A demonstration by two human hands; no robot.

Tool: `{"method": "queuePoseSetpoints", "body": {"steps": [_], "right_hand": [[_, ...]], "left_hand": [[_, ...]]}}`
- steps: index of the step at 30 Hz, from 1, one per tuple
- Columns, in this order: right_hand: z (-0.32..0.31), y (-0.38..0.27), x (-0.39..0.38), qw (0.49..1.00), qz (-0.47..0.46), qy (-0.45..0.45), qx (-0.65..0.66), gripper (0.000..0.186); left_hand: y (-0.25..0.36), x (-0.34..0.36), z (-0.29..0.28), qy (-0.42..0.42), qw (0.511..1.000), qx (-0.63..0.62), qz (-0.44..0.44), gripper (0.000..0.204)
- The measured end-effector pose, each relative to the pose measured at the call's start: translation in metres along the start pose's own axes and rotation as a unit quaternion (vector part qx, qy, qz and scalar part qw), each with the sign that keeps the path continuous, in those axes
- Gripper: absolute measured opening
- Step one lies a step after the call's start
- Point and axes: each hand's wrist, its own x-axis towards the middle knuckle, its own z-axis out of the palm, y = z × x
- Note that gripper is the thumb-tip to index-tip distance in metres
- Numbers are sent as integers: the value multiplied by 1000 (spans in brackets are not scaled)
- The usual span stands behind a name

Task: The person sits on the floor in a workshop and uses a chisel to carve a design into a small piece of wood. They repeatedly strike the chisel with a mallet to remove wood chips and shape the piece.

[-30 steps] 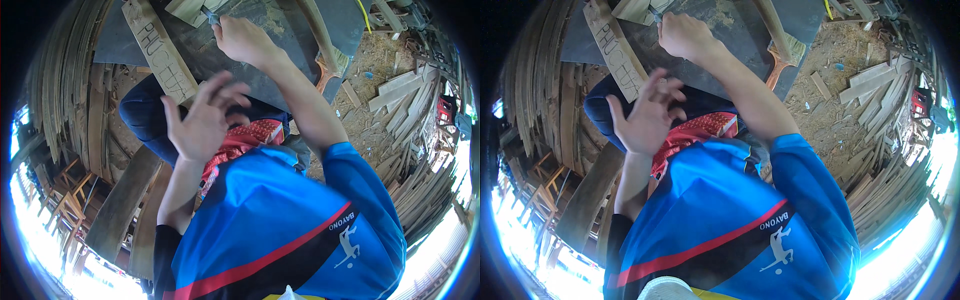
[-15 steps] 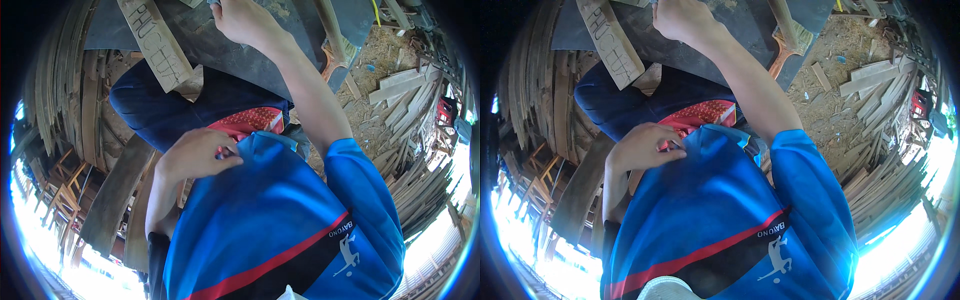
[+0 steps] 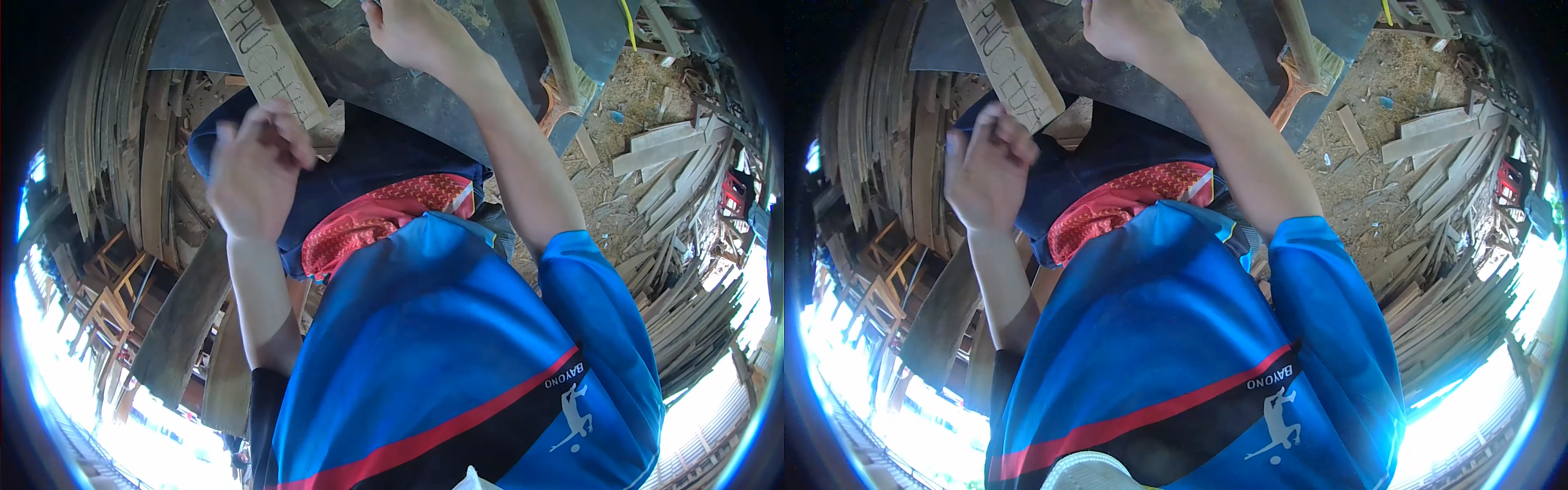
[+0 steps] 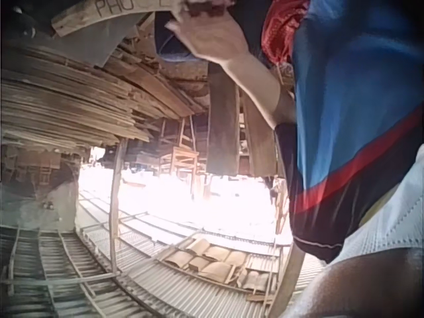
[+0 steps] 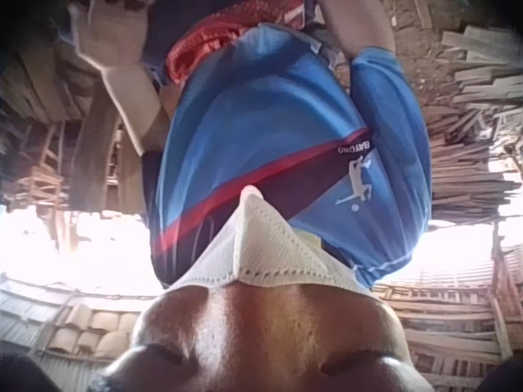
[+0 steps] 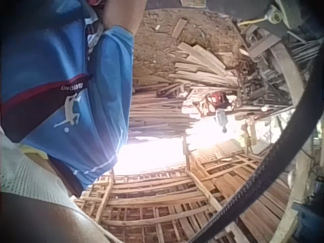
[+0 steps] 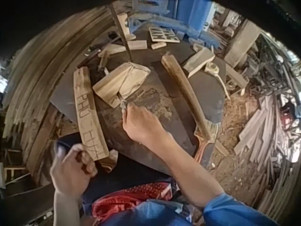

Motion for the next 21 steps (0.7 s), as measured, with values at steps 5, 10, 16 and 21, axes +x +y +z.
{"method": "queuePoseSetpoints", "body": {"steps": [5, 10, 16, 21], "right_hand": [[-9, -7, 2, 996, 60, -61, 14, 38], [-4, 0, 0, 997, 57, -54, 0, 37], [-5, -2, 1, 997, 48, -61, 5, 35], [-3, -2, -2, 998, 45, -41, -14, 35]], "left_hand": [[15, 14, 9, -24, 963, -264, 52, 70], [10, 16, 20, -54, 954, -293, 39, 69], [10, 15, 28, -84, 954, -283, 45, 64], [16, 15, 36, -37, 971, -228, 60, 58]]}}
